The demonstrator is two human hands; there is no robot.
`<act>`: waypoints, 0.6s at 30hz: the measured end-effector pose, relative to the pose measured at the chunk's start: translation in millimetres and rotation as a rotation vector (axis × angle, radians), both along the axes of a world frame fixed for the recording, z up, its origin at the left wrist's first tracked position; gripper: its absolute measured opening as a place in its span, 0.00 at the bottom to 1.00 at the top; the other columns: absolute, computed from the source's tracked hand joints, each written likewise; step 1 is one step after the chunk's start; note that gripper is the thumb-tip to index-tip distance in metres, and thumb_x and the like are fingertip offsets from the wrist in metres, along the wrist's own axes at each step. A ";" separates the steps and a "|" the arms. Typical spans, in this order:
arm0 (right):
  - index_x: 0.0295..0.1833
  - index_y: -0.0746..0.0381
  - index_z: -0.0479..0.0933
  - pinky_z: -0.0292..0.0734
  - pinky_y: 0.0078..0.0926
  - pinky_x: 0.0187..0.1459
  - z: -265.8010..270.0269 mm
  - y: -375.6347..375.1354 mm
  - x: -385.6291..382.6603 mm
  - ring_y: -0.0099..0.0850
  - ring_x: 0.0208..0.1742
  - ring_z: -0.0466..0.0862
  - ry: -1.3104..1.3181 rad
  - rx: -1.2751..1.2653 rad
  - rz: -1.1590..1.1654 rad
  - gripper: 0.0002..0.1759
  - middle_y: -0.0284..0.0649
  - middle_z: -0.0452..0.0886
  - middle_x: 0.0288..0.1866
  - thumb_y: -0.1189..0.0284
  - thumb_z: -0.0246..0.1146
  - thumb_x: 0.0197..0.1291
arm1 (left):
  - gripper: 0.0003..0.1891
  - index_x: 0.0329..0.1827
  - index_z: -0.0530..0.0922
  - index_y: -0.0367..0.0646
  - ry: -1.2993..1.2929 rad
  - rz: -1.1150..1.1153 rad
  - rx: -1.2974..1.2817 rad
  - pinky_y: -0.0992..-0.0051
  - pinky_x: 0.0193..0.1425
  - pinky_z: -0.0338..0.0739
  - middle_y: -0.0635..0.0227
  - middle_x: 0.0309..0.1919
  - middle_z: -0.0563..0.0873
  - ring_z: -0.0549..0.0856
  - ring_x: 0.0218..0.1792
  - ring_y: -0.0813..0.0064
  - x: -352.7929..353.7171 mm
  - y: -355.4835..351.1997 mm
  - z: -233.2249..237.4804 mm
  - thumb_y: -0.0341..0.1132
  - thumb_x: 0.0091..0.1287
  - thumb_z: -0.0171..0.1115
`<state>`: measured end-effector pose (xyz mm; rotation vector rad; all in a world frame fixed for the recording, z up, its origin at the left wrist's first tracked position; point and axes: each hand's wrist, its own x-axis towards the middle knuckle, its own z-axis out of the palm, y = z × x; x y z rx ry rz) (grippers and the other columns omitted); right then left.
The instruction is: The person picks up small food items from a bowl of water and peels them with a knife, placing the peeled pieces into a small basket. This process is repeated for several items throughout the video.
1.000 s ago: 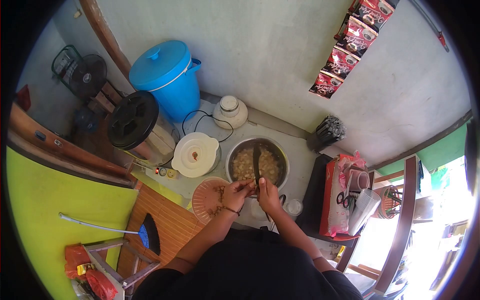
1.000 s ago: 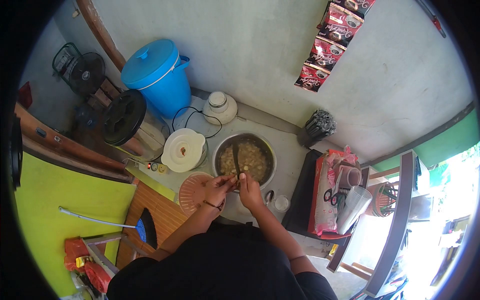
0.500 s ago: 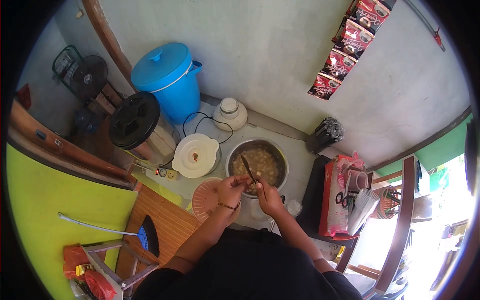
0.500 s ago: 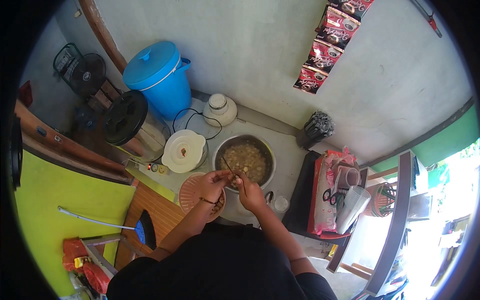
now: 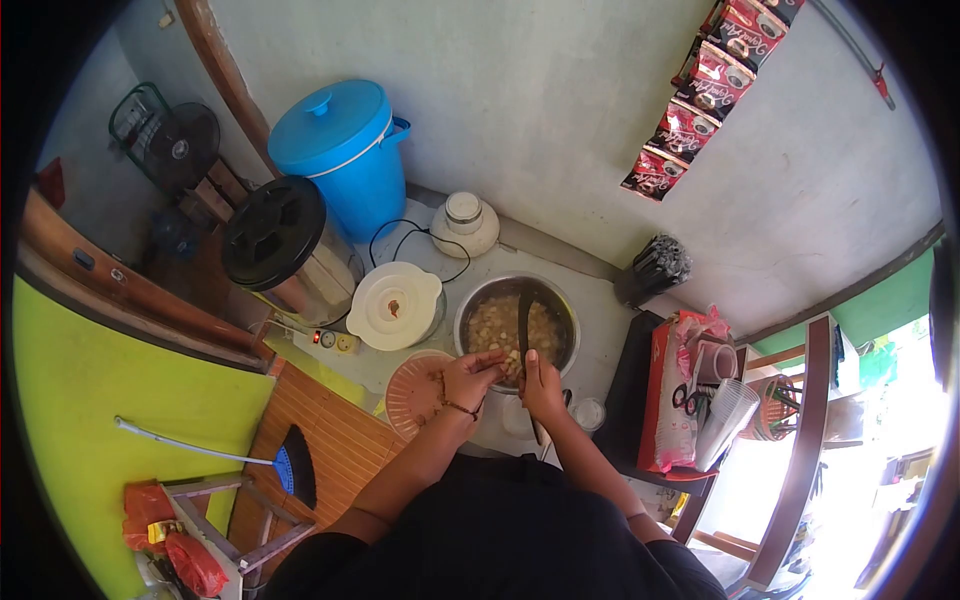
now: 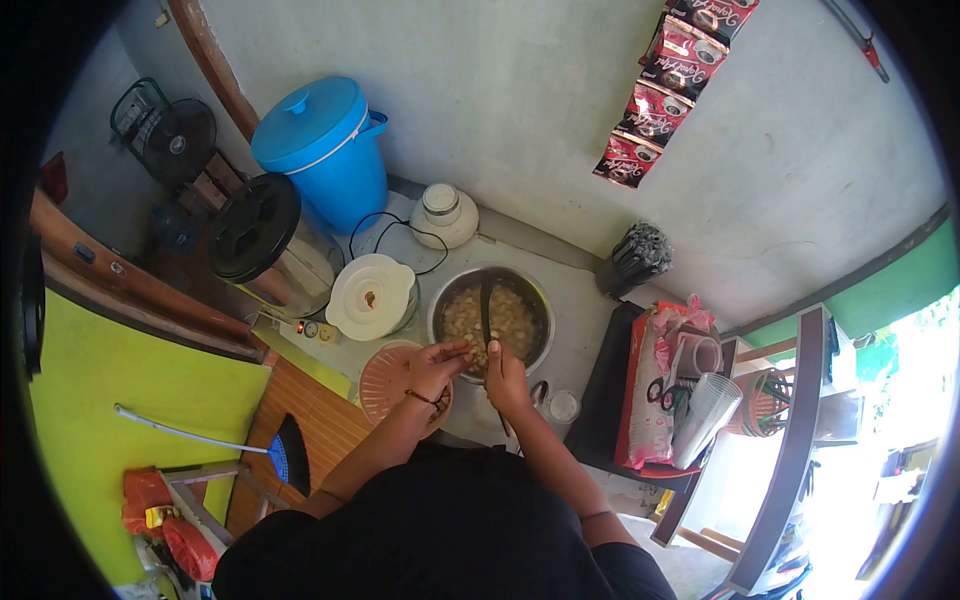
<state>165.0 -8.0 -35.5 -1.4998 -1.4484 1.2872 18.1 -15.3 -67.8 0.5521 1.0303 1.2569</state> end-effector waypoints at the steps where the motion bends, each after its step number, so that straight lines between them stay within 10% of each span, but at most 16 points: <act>1: 0.41 0.65 0.71 0.65 0.21 0.17 -2.1 0.1 0.0 0.19 0.15 0.70 0.013 0.040 -0.011 0.25 0.32 0.69 0.16 0.52 0.42 0.74 | 0.16 0.53 0.77 0.29 0.029 -0.010 0.015 0.75 0.51 0.82 0.57 0.46 0.84 0.85 0.46 0.69 -1.9 1.0 -2.8 0.19 0.61 0.62; 6: 0.43 0.65 0.71 0.68 0.25 0.21 -2.2 -6.1 -6.1 0.24 0.16 0.72 -0.157 0.194 0.021 0.24 0.35 0.70 0.16 0.54 0.42 0.74 | 0.15 0.53 0.77 0.31 0.055 -0.005 0.028 0.75 0.53 0.81 0.60 0.47 0.84 0.85 0.47 0.71 -17.6 0.7 -2.9 0.19 0.63 0.58; 10: 0.58 0.65 0.72 0.72 0.46 0.42 19.1 -16.3 -19.8 0.57 0.39 0.80 -0.166 -0.007 0.247 0.24 0.58 0.79 0.33 0.57 0.43 0.73 | 0.13 0.50 0.79 0.34 0.208 0.045 -0.113 0.74 0.50 0.80 0.60 0.45 0.85 0.85 0.44 0.70 -42.7 -10.2 5.6 0.24 0.62 0.61; 13: 0.54 0.67 0.73 0.72 0.44 0.47 2.4 -24.7 -27.3 0.57 0.45 0.79 -0.160 0.018 0.408 0.22 0.58 0.79 0.38 0.60 0.45 0.73 | 0.15 0.48 0.80 0.36 1.060 -0.174 -0.076 0.68 0.49 0.80 0.57 0.42 0.86 0.86 0.42 0.63 -68.0 -20.6 -31.0 0.33 0.59 0.65; 16: 0.50 0.69 0.73 0.71 0.43 0.48 5.8 -30.8 -33.7 0.57 0.47 0.78 -0.129 -0.036 0.421 0.20 0.59 0.78 0.40 0.62 0.46 0.72 | 0.17 0.48 0.81 0.39 1.474 -0.514 -0.212 0.63 0.51 0.78 0.53 0.39 0.85 0.84 0.43 0.56 -72.3 -27.0 -60.6 0.39 0.58 0.65; 18: 0.45 0.68 0.72 0.71 0.36 0.36 -2.8 -32.8 -36.2 0.42 0.31 0.76 -0.093 0.121 0.412 0.21 0.47 0.75 0.28 0.60 0.44 0.73 | 0.17 0.51 0.79 0.39 1.456 -0.626 -0.337 0.64 0.54 0.76 0.52 0.45 0.84 0.83 0.48 0.56 -65.0 -33.6 -63.8 0.36 0.61 0.61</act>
